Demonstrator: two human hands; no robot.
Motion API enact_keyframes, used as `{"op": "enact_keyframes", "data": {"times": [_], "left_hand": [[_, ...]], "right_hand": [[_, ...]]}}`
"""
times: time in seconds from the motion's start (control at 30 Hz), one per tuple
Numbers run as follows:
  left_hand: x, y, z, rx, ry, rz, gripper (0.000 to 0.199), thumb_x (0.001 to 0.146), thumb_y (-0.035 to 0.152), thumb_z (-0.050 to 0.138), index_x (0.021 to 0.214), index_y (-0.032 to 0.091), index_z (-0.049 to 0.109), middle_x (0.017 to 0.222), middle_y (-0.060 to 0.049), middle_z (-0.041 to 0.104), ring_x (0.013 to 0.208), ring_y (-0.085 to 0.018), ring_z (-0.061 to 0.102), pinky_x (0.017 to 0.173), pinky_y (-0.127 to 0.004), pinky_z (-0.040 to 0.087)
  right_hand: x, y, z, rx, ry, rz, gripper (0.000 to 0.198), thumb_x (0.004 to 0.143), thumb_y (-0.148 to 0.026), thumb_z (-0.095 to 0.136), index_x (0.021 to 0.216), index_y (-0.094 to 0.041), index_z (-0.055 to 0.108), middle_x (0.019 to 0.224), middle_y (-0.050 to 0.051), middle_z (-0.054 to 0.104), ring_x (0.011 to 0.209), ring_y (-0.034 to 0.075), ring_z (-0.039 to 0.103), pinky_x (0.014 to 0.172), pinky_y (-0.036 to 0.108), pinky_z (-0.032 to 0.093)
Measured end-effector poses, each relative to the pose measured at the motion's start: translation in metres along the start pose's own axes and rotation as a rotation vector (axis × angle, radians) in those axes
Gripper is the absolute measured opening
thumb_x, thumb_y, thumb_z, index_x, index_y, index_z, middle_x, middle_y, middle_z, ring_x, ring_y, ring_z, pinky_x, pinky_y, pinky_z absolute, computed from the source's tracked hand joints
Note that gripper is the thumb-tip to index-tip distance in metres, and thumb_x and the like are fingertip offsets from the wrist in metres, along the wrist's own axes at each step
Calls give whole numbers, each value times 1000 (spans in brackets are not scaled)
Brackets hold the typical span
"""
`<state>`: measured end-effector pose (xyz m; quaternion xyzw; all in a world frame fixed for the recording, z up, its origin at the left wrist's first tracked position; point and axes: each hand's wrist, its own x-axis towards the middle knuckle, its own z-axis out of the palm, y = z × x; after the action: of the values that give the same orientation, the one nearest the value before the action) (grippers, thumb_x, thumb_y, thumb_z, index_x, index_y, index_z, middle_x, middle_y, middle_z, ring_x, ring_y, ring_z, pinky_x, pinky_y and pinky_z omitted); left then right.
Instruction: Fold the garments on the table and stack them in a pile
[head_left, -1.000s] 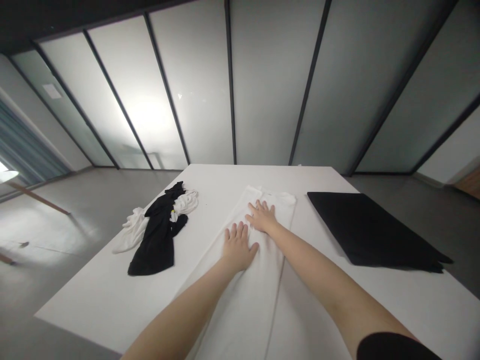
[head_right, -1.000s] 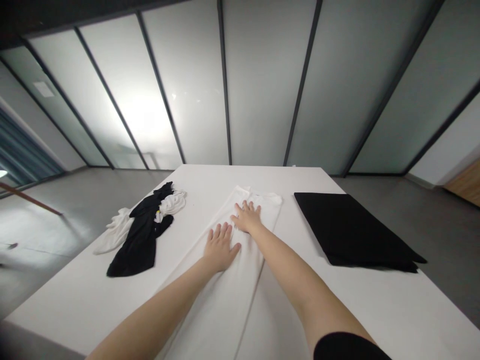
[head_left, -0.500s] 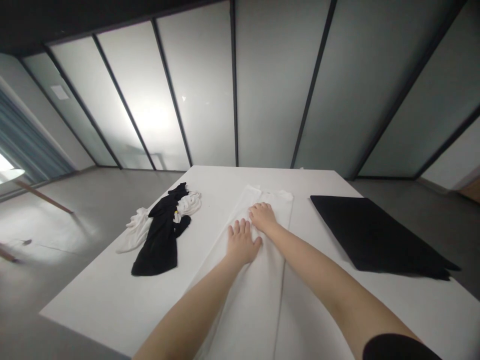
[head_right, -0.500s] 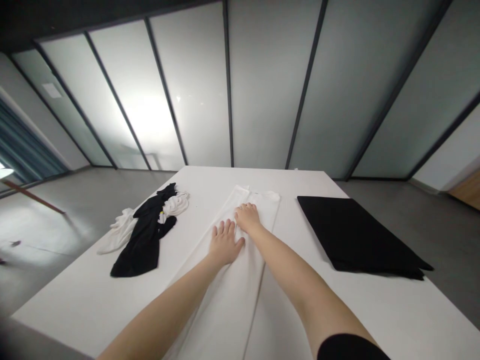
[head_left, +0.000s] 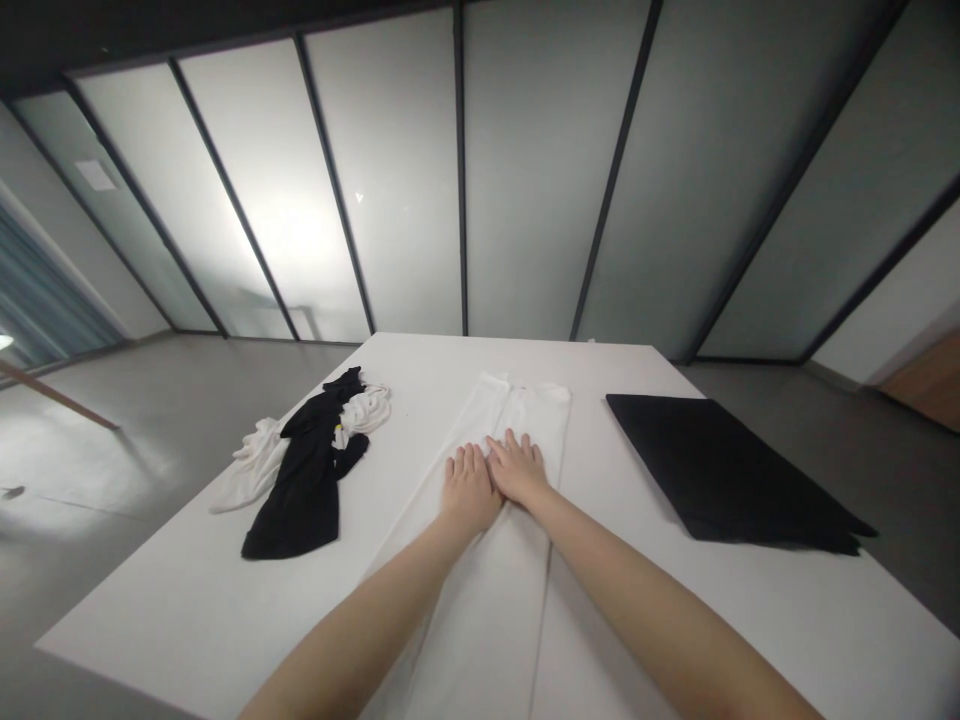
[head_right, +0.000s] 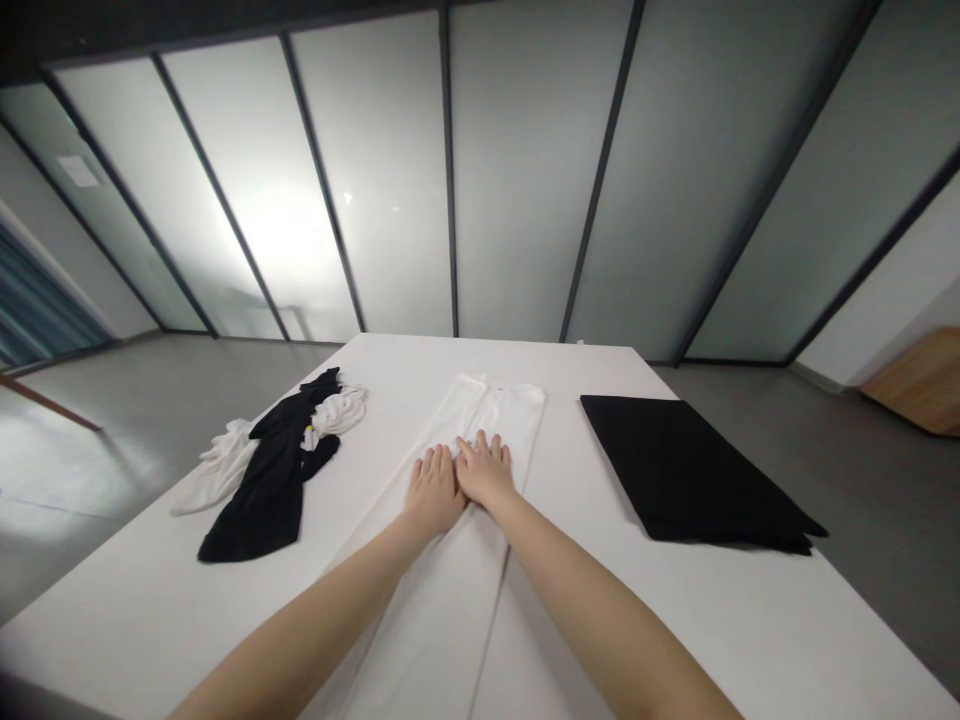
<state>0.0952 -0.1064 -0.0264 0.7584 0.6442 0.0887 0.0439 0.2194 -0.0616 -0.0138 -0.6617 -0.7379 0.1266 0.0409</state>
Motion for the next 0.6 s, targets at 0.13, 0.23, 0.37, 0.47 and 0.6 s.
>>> {"op": "enact_keyframes", "data": {"times": [0.13, 0.23, 0.37, 0.47, 0.6], "left_hand": [[-19, 5, -14, 18, -77, 22, 76, 101, 45, 38, 164, 3, 32, 170, -26, 32, 159, -41, 27, 126, -61, 25], [-42, 5, -22, 27, -171, 72, 81, 100, 49, 41, 165, 3, 30, 172, -26, 27, 160, -42, 24, 126, -62, 24], [-68, -3, -22, 41, -216, 104, 84, 103, 57, 35, 168, 5, 26, 174, -23, 20, 162, -41, 18, 128, -61, 20], [-78, -10, -16, 35, -203, 105, 85, 105, 60, 29, 169, 5, 21, 176, -21, 15, 163, -40, 13, 130, -60, 16], [-80, -11, -13, 12, -200, 121, 87, 105, 62, 29, 171, 7, 16, 177, -20, 10, 164, -39, 8, 130, -61, 14]], "right_hand": [[18, 3, -4, -27, 61, -54, 58, 109, -45, 29, 165, -38, 39, 176, 4, 27, 161, 37, 21, 127, 55, 15], [40, 11, -7, -50, 77, -75, 58, 109, -45, 29, 166, -37, 36, 177, 5, 26, 161, 37, 21, 127, 55, 15], [71, 21, -8, -56, 99, -110, 57, 109, -45, 30, 165, -38, 37, 176, 5, 26, 160, 38, 24, 126, 57, 17], [90, 27, -9, -51, 120, -146, 57, 109, -45, 31, 165, -38, 38, 175, 5, 29, 159, 38, 27, 125, 57, 18], [106, 31, -9, -40, 160, -175, 58, 109, -45, 36, 166, -35, 36, 175, 7, 29, 159, 36, 27, 125, 54, 18]]}}
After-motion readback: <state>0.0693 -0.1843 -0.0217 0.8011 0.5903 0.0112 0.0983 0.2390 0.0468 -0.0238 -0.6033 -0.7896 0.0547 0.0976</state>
